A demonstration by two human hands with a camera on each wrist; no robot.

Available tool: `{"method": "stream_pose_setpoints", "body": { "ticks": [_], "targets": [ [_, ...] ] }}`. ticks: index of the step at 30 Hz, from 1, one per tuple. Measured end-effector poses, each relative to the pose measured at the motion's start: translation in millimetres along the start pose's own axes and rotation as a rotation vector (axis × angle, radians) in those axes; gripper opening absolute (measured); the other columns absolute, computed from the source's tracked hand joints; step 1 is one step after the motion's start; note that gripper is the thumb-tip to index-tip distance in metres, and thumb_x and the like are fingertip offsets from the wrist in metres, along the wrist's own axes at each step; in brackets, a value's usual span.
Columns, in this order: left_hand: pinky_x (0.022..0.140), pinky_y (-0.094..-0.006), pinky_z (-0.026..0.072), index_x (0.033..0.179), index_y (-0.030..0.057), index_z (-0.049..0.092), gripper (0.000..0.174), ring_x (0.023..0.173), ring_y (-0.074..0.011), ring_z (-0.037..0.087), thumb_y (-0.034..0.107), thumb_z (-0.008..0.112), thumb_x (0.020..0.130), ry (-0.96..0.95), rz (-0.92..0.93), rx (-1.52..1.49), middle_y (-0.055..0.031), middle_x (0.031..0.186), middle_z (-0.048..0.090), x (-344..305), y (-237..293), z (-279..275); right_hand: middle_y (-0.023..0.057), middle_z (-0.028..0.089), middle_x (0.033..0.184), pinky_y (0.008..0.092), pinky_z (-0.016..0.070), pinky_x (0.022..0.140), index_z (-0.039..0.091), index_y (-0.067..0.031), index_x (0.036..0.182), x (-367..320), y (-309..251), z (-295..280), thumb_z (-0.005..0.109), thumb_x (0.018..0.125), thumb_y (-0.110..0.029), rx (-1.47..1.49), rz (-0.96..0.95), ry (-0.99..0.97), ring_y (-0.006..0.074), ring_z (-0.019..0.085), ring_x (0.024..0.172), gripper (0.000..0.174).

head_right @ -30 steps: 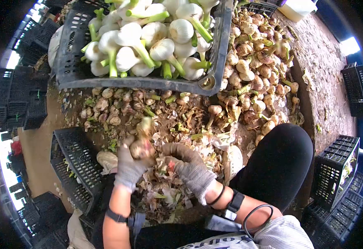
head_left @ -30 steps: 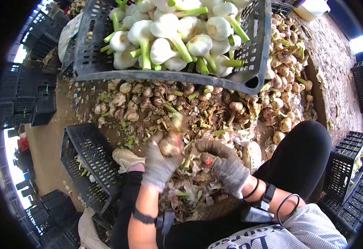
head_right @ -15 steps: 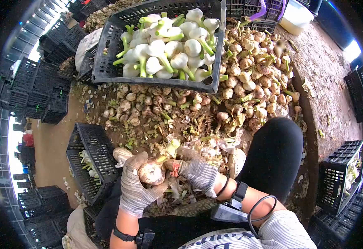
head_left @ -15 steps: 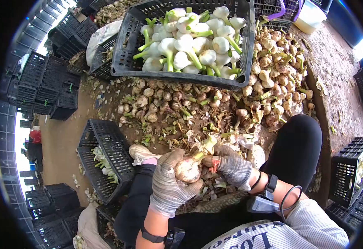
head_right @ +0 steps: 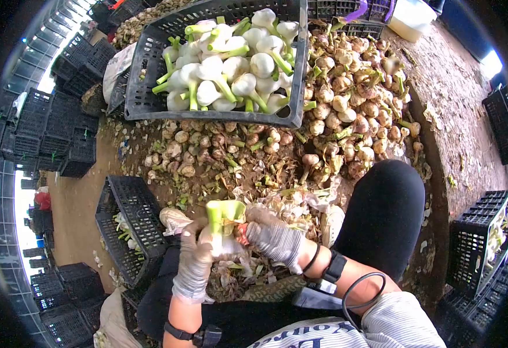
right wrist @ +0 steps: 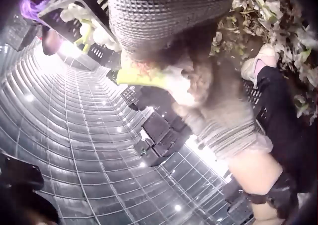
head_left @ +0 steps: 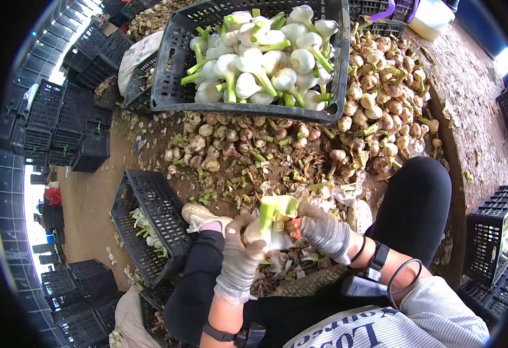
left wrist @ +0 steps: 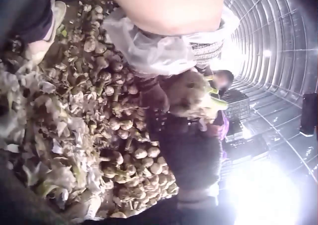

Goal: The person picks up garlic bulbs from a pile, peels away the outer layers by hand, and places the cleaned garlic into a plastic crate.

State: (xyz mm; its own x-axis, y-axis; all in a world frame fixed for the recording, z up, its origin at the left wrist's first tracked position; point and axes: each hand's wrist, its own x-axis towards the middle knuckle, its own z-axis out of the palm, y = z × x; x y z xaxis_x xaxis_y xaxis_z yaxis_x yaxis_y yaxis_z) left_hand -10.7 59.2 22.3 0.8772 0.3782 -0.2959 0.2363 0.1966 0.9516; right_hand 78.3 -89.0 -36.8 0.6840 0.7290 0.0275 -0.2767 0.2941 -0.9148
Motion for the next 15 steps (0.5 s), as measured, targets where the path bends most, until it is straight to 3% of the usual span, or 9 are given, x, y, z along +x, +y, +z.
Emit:
{"method": "stream_pose_setpoints", "body": {
  "ticks": [3,5,6,7,9,12,13,14,15],
  "targets": [
    [0.067,-0.026,0.0491,0.105,0.0045,0.052,0.062,0.082,-0.0134,0.057,0.034,0.08,0.059,-0.186,-0.332,-0.319,-0.0054,0.091,0.059,5.7,7.7,-14.7,-0.0041,0.045,0.066,0.0185,0.0377,0.056,0.053,-0.005,0.098,-6.2,13.4,-3.4,0.057,0.084,-0.022,1.165,0.372,0.02,0.0059,0.043,0.06,0.022],
    [0.069,-0.0268,0.0484,0.102,0.0042,0.052,0.053,0.081,-0.0129,0.056,0.031,0.078,0.064,-0.275,-0.187,-0.094,-0.005,0.089,0.059,10.1,18.2,-15.7,-0.0038,0.045,0.065,0.0192,0.037,0.054,0.054,-0.0058,0.091,-4.3,-6.2,-4.9,0.057,0.084,-0.019,0.952,0.316,0.024,0.0064,0.043,0.058,0.016],
    [0.071,-0.0263,0.0478,0.097,0.0031,0.052,0.039,0.079,-0.012,0.056,0.018,0.075,0.069,-0.072,-0.189,-0.106,-0.0047,0.086,0.059,7.1,26.9,-6.7,-0.0035,0.046,0.063,0.0199,0.0363,0.052,0.055,-0.0065,0.084,-3.3,-12.5,-3.9,0.057,0.084,-0.016,0.747,0.26,0.025,0.0069,0.043,0.056,0.01],
    [0.072,-0.0259,0.0478,0.095,0.0027,0.052,0.035,0.078,-0.0121,0.056,0.012,0.074,0.069,-0.059,-0.059,0.177,-0.0047,0.085,0.059,6.1,29.2,-8.8,-0.0033,0.046,0.063,0.0192,0.035,0.054,0.053,-0.0091,0.07,-0.9,-12.5,-0.5,0.058,0.083,-0.017,0.698,0.329,0.065,0.0067,0.043,0.058,0.016],
    [0.07,-0.0255,0.0489,0.089,0.0018,0.053,0.03,0.077,-0.0129,0.058,0.003,0.073,0.067,-0.066,0.116,0.657,-0.0045,0.081,0.06,9.5,27.0,-15.1,-0.0017,0.05,0.065,0.0207,0.0351,0.055,0.052,-0.0099,0.065,0.5,-8.7,-1.9,0.061,0.082,-0.021,0.448,0.335,0.038,0.0076,0.044,0.061,0.022],
    [0.071,-0.0274,0.0488,0.085,0.0025,0.057,0.024,0.079,-0.0143,0.059,-0.001,0.071,0.066,0.034,0.137,0.415,-0.0038,0.081,0.06,9.6,26.5,-8.0,-0.0008,0.054,0.071,0.0263,0.0428,0.061,0.054,-0.009,0.068,4.4,-26.5,2.0,0.059,0.083,-0.021,0.767,0.328,0.17,0.013,0.053,0.068,0.02],
    [0.073,-0.0288,0.0482,0.079,0.0033,0.06,0.018,0.081,-0.016,0.06,-0.005,0.068,0.065,-0.024,0.276,0.675,-0.004,0.084,0.061,12.0,33.0,-14.3,0.0001,0.054,0.074,0.0357,0.0476,0.075,0.053,-0.0089,0.07,11.0,-30.2,-4.6,0.057,0.083,-0.019,0.821,0.392,0.134,0.0206,0.059,0.084,0.017],
    [0.074,-0.0292,0.0475,0.075,0.0037,0.061,0.016,0.082,-0.017,0.06,-0.007,0.066,0.064,-0.013,0.143,0.446,-0.0051,0.085,0.061,6.6,44.5,-11.8,0.0034,0.059,0.084,0.0455,0.0462,0.084,0.055,-0.0088,0.074,8.5,-32.4,-10.4,0.057,0.083,-0.017,0.791,0.268,0.139,0.027,0.057,0.098,0.012],
    [0.072,-0.0281,0.0465,0.075,0.0052,0.061,0.017,0.081,-0.017,0.059,-0.003,0.07,0.063,-0.068,0.193,0.455,-0.0052,0.084,0.061,7.1,43.3,-18.2,0.0039,0.059,0.086,0.0454,0.0466,0.083,0.055,-0.0089,0.075,11.1,-32.8,-13.2,0.057,0.083,-0.017,0.838,0.201,0.14,0.0266,0.057,0.097,0.011]
  ]
}}
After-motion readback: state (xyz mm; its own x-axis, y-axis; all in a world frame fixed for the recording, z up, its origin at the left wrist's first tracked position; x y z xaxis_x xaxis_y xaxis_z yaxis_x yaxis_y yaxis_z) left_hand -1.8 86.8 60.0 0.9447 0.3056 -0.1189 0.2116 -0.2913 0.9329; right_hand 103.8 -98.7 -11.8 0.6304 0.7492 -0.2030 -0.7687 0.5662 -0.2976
